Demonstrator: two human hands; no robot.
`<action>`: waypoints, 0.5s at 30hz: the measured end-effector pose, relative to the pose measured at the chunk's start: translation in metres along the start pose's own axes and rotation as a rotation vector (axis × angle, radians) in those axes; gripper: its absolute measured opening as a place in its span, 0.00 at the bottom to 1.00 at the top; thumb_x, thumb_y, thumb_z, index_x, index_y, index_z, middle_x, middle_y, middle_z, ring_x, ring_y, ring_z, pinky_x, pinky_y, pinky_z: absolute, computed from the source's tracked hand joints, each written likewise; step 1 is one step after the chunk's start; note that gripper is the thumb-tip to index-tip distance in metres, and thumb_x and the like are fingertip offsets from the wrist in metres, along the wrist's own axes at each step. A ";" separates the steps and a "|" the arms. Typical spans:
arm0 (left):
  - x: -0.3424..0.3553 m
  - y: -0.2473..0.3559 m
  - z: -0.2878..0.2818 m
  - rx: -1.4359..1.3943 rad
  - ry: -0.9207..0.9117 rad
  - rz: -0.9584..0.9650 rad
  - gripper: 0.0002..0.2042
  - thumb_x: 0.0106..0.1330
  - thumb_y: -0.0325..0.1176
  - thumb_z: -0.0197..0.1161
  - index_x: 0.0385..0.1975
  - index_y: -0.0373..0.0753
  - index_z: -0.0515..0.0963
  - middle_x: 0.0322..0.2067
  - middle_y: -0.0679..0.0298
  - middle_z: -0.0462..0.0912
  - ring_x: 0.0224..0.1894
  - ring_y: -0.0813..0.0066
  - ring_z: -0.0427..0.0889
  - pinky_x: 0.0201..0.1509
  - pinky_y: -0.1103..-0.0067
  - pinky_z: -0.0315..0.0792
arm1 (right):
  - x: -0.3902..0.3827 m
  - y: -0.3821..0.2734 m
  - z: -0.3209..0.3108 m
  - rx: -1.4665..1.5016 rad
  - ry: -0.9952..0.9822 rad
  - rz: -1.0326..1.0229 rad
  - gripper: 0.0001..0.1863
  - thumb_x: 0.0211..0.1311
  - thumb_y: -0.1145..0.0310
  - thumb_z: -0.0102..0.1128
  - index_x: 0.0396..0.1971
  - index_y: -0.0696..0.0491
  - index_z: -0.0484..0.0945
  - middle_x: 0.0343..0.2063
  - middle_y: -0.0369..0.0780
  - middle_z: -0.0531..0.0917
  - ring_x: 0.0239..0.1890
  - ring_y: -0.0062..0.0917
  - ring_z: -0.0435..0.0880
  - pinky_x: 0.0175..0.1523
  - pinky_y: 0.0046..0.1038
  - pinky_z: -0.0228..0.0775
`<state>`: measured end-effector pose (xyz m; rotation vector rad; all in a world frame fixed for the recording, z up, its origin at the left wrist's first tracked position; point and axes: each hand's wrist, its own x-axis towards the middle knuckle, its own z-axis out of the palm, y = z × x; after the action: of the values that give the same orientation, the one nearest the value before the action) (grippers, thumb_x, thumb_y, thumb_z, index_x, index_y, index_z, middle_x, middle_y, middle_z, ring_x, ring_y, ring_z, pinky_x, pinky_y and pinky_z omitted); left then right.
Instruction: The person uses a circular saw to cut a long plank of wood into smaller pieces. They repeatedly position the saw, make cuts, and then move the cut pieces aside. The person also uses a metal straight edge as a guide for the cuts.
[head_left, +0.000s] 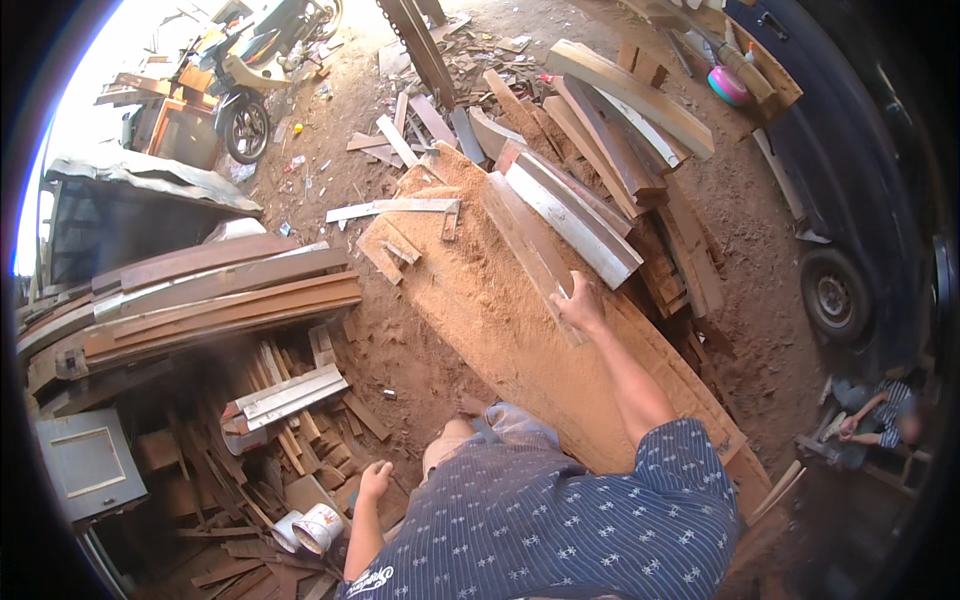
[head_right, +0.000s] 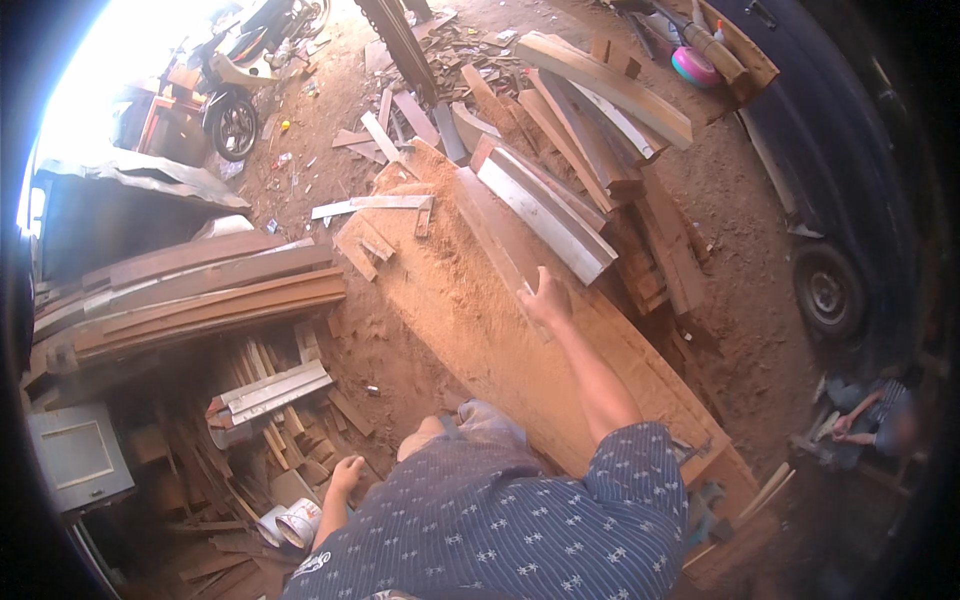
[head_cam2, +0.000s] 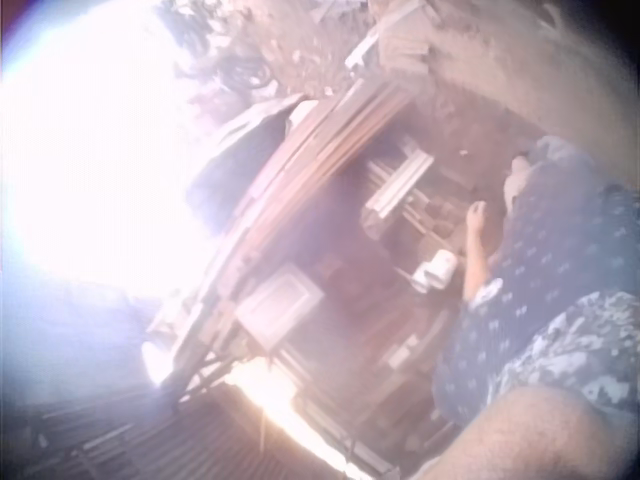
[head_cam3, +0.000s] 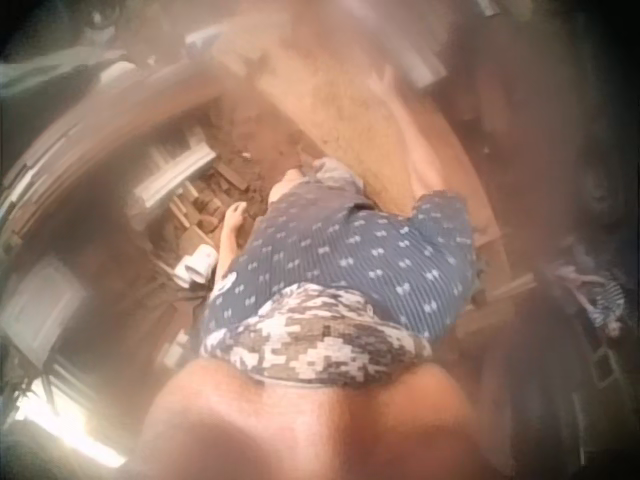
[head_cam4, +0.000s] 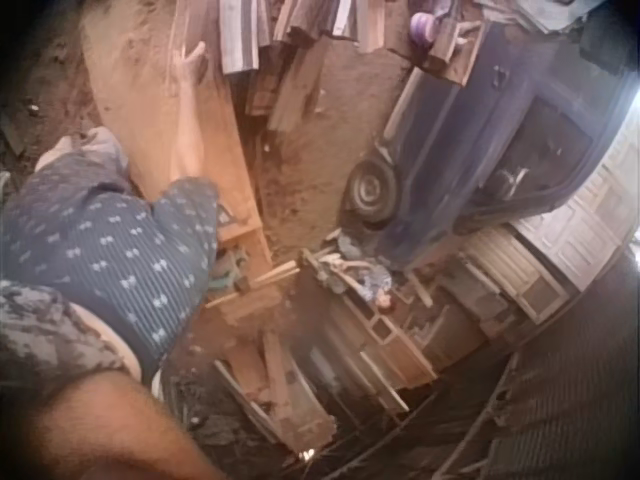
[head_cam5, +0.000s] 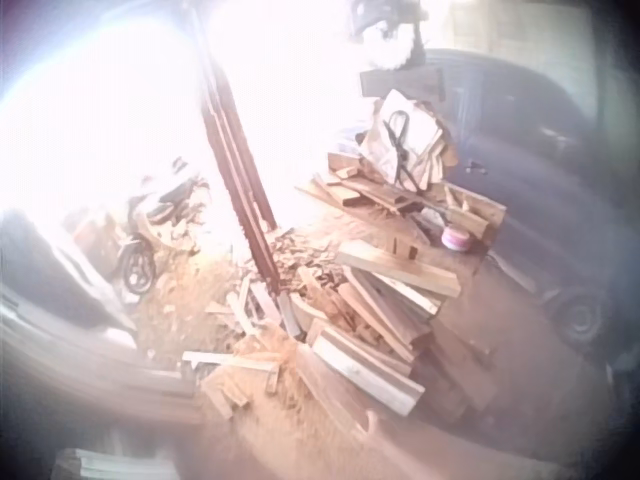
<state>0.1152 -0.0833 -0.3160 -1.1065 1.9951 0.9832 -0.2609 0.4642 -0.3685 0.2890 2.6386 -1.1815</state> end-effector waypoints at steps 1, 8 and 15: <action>0.002 0.003 0.004 0.037 0.007 0.028 0.26 0.73 0.45 0.62 0.61 0.30 0.77 0.51 0.56 0.84 0.46 0.65 0.86 0.50 0.70 0.79 | -0.014 -0.006 -0.006 0.018 -0.020 -0.031 0.30 0.55 0.59 0.71 0.54 0.59 0.76 0.44 0.53 0.87 0.48 0.49 0.86 0.53 0.45 0.78; 0.013 0.155 0.029 0.042 0.019 0.446 0.25 0.74 0.42 0.62 0.62 0.30 0.75 0.52 0.54 0.84 0.53 0.70 0.83 0.59 0.74 0.75 | -0.091 -0.081 0.034 0.045 -0.130 -0.145 0.29 0.60 0.63 0.70 0.57 0.62 0.72 0.41 0.53 0.86 0.43 0.45 0.88 0.50 0.43 0.81; 0.044 0.140 0.018 0.027 -0.080 0.434 0.25 0.75 0.40 0.62 0.64 0.31 0.72 0.48 0.57 0.85 0.44 0.74 0.83 0.51 0.76 0.77 | -0.096 -0.039 0.148 -0.422 -0.198 -0.286 0.32 0.59 0.64 0.67 0.60 0.59 0.66 0.50 0.54 0.81 0.49 0.49 0.84 0.54 0.46 0.78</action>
<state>-0.0247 -0.0351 -0.3189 -0.6154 2.2225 1.1897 -0.1605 0.3197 -0.4084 -0.2743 2.7204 -0.6466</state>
